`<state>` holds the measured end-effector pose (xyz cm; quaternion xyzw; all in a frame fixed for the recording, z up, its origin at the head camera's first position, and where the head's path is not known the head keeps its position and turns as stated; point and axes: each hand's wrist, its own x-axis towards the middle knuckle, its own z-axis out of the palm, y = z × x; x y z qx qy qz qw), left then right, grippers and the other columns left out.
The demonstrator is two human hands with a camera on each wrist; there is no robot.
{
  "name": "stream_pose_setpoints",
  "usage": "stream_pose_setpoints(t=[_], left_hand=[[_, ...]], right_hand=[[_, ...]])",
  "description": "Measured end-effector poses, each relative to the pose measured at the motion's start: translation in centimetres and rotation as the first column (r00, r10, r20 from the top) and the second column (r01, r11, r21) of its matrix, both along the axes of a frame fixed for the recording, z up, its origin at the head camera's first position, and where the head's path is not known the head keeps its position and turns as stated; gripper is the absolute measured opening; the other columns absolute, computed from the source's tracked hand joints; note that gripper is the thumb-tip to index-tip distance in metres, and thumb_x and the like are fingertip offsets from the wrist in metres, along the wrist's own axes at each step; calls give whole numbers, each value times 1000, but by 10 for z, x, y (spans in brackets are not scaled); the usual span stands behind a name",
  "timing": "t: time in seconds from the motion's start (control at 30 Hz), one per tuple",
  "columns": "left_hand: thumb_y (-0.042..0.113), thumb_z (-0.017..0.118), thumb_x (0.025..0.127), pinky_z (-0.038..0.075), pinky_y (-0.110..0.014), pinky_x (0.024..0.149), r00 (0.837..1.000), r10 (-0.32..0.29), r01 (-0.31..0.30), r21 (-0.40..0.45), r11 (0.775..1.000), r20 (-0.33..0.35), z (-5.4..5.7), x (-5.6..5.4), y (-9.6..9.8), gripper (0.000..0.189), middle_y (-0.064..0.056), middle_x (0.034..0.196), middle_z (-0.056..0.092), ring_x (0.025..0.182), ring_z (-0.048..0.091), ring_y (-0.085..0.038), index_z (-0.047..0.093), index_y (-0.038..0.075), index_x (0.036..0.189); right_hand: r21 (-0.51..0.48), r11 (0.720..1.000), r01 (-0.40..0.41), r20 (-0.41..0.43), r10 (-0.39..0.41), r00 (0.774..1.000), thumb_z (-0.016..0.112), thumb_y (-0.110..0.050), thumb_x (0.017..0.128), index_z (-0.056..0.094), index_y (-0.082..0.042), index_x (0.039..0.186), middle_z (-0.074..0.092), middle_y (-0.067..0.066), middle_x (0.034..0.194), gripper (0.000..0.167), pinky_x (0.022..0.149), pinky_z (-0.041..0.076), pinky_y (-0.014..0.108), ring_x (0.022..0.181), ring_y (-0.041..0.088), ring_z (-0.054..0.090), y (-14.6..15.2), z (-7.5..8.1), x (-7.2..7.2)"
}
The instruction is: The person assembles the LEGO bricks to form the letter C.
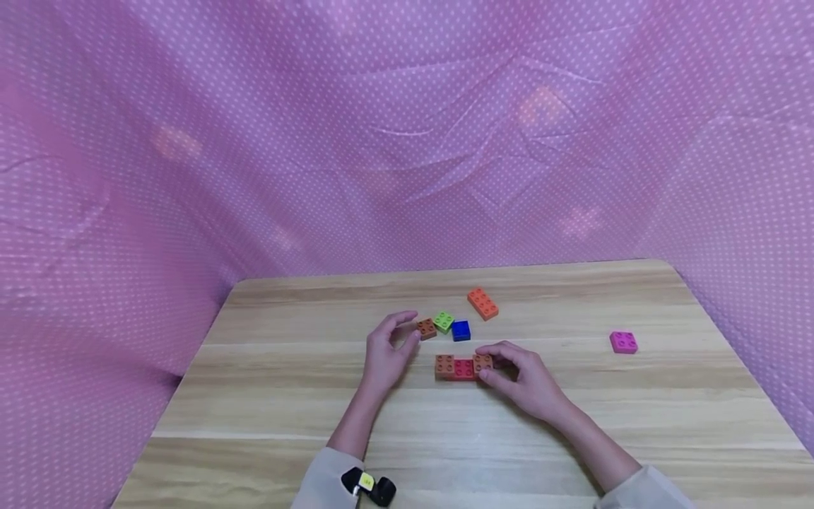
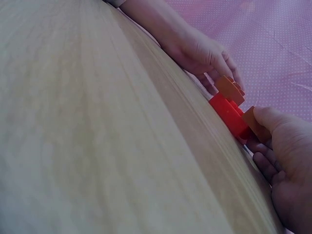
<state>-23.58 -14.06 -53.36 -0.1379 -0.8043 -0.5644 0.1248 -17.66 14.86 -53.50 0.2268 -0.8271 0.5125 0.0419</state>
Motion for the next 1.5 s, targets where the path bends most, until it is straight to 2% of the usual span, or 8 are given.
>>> stream_pose_setpoints(t=[0.17, 0.33, 0.53, 0.7, 0.9, 1.07, 1.3, 1.5], left_hand=[[6, 80, 93, 49, -40, 116, 997, -19, 25, -82, 996, 77, -1, -5, 5, 43, -11, 133, 71, 128, 66, -27, 68, 4, 134], [4, 77, 95, 47, -37, 117, 997, -38, 49, -159, 986, 70, -1, -6, 11, 43, -10, 137, 69, 133, 63, -25, 66, 3, 136], [-1, 74, 96, 50, -33, 113, 997, -46, 55, -171, 984, 60, -2, -6, 15, 39, -11, 133, 70, 130, 64, -26, 67, 2, 134], [3, 73, 98, 52, -36, 112, 999, -25, 31, -121, 992, 45, -2, -1, 13, 37, -9, 133, 71, 126, 66, -26, 68, 6, 135], [5, 72, 99, 56, -35, 106, 999, -39, 37, 41, 998, 36, -3, 17, 6, 36, -5, 131, 71, 118, 69, -24, 69, 12, 135], [8, 70, 101, 57, -29, 103, 990, -130, 121, 148, 982, 53, 1, 37, 10, 35, -4, 132, 69, 115, 67, -23, 69, 15, 135], [8, 69, 102, 54, -35, 108, 968, -245, 239, 111, 965, 48, 6, 57, 17, 36, 0, 136, 67, 125, 63, -22, 68, 18, 137], [-1, 69, 98, 56, -39, 106, 955, -294, 290, 85, 953, 34, 5, 60, 19, 39, -1, 135, 66, 123, 64, -21, 69, 16, 133]], right_hand=[[1, 1000, 2, 9, -2, 1000, 80, -21, 96, 72, -12, 132, 73, -12, 118, 38, 94, 58, 31, 109, 12, 68, 3, 1, 0], [1, 1000, 9, 15, -9, 1000, 80, -21, 96, 72, -13, 132, 73, -12, 115, 38, 93, 59, 31, 106, 12, 68, 6, 0, 0], [3, 1000, 16, 19, -16, 1000, 81, -19, 96, 72, -12, 132, 72, -12, 114, 38, 93, 59, 31, 106, 13, 68, 8, 1, 2], [-8, 1000, 22, 31, -22, 999, 81, -19, 95, 72, -14, 131, 73, -12, 114, 37, 94, 59, 31, 107, 13, 68, 7, -1, 3], [-29, 1000, 5, 34, -4, 999, 81, -16, 94, 72, -11, 130, 73, -12, 114, 38, 95, 59, 31, 107, 13, 68, 1, -4, 7], [-38, 999, -5, 12, 5, 1000, 82, -14, 93, 72, -10, 129, 73, -11, 113, 38, 93, 59, 30, 104, 12, 69, 0, -5, 7], [-35, 999, -7, -1, 7, 1000, 82, -15, 94, 73, -11, 129, 73, -11, 113, 36, 92, 59, 30, 104, 13, 69, 2, -4, 6], [-28, 1000, -9, 10, 9, 1000, 82, -18, 94, 72, -11, 129, 73, -12, 116, 37, 95, 59, 31, 107, 13, 69, 2, -1, 5]])
